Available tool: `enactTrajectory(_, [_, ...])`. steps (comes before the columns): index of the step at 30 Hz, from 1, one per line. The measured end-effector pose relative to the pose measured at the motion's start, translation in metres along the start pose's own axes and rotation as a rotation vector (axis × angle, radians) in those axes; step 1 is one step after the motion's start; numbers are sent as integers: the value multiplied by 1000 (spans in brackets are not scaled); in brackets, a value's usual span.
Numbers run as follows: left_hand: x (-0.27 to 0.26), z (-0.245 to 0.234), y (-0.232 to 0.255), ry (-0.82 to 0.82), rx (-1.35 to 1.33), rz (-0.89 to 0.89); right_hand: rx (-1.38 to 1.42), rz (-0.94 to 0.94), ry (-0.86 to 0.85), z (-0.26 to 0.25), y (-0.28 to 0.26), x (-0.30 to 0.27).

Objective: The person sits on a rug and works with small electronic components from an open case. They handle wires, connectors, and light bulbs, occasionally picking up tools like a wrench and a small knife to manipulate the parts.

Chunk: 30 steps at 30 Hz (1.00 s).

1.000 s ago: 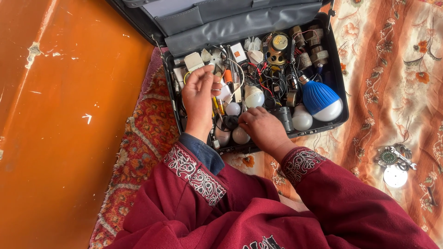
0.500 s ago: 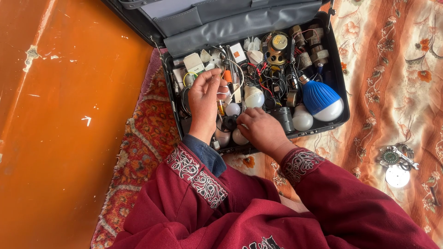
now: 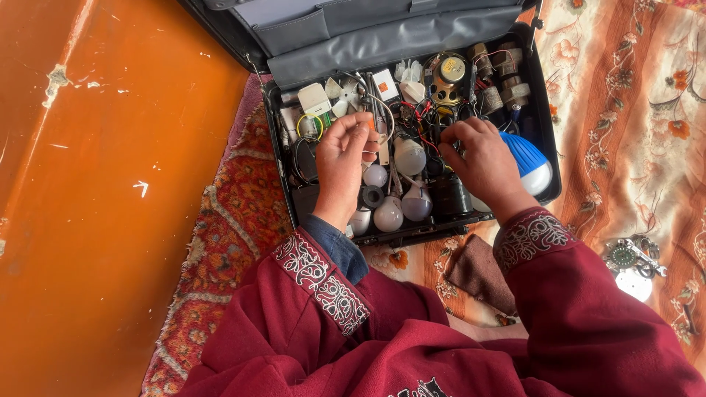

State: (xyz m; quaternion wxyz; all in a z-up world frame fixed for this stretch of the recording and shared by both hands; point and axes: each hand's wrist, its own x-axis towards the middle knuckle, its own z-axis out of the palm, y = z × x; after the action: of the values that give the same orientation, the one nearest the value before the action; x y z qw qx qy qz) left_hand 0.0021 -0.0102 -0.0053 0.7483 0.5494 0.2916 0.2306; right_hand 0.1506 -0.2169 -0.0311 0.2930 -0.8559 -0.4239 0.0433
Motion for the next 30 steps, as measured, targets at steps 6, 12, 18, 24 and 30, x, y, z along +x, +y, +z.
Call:
enactTrajectory(6, [2,0,-5,-26,12,-3,-152,-87,-135,1,-11,23])
enactTrajectory(12, [-1,3,0,-27,4,-39,-103,84,-244,23,16,29])
enactTrajectory(18, [1,3,-6,-37,10,-31,-286,30,-67,31,13,24])
enactTrajectory(24, [0,5,-6,-37,18,-16,-84,242,-32,42,34,11])
enactTrajectory(30, [-1,5,-4,-48,25,-30,152,404,-30,42,23,22])
